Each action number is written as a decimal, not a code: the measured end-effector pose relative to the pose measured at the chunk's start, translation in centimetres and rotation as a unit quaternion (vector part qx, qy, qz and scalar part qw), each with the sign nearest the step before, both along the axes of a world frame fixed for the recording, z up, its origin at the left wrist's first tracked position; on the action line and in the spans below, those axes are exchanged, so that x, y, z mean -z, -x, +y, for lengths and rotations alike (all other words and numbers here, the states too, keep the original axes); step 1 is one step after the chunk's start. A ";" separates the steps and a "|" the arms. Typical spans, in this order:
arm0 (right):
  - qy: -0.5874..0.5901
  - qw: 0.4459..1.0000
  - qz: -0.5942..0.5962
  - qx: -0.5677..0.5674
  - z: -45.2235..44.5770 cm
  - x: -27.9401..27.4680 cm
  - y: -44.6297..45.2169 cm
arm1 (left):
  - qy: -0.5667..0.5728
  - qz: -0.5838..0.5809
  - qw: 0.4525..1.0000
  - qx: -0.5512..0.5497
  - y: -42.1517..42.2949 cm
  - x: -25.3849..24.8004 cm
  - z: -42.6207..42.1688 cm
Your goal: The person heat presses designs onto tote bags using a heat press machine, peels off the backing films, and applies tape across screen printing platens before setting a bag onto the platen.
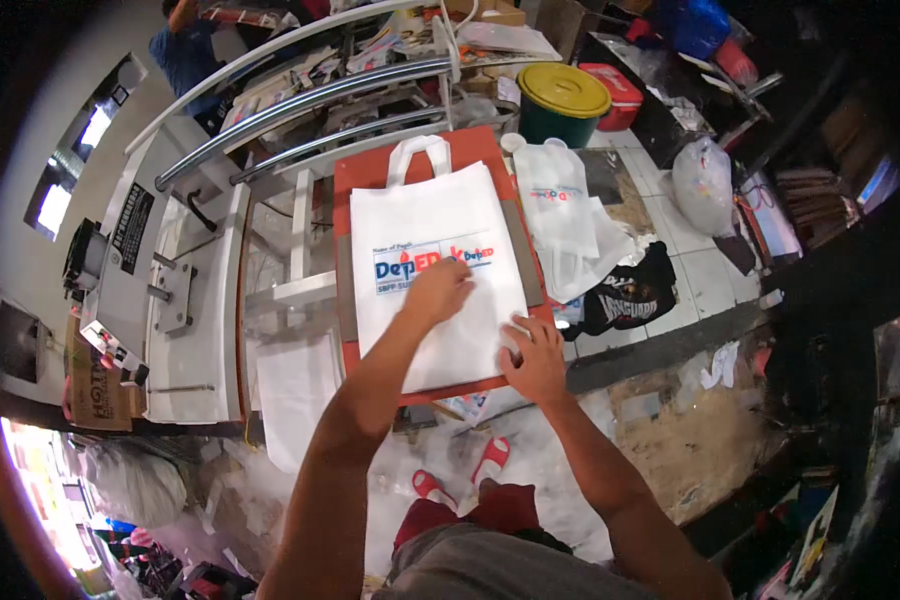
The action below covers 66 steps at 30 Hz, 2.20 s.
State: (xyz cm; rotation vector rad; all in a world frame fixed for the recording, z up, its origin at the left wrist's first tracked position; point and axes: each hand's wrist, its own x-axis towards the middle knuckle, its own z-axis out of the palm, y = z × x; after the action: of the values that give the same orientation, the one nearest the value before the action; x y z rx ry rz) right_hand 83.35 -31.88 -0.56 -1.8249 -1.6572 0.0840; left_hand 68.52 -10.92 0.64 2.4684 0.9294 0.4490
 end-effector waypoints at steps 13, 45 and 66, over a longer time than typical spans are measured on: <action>-0.031 0.999 -0.004 0.008 0.1 0.3 -0.3 | -0.072 0.047 0.983 -0.161 -5.1 -1.5 0.7; 0.294 0.906 0.225 -0.205 -2.7 17.7 36.2 | 0.399 -0.028 0.702 -0.589 48.2 19.6 -50.4; 0.427 0.904 0.012 -0.007 5.8 25.9 44.2 | 0.499 -0.032 0.653 -0.569 56.2 29.4 -63.4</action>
State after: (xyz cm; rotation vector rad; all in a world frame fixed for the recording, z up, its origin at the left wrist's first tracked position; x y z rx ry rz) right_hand 39.16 -26.04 -26.44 -2.3992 -1.7496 0.9701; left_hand 12.34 -74.36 -28.77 0.6564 1.9337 0.2349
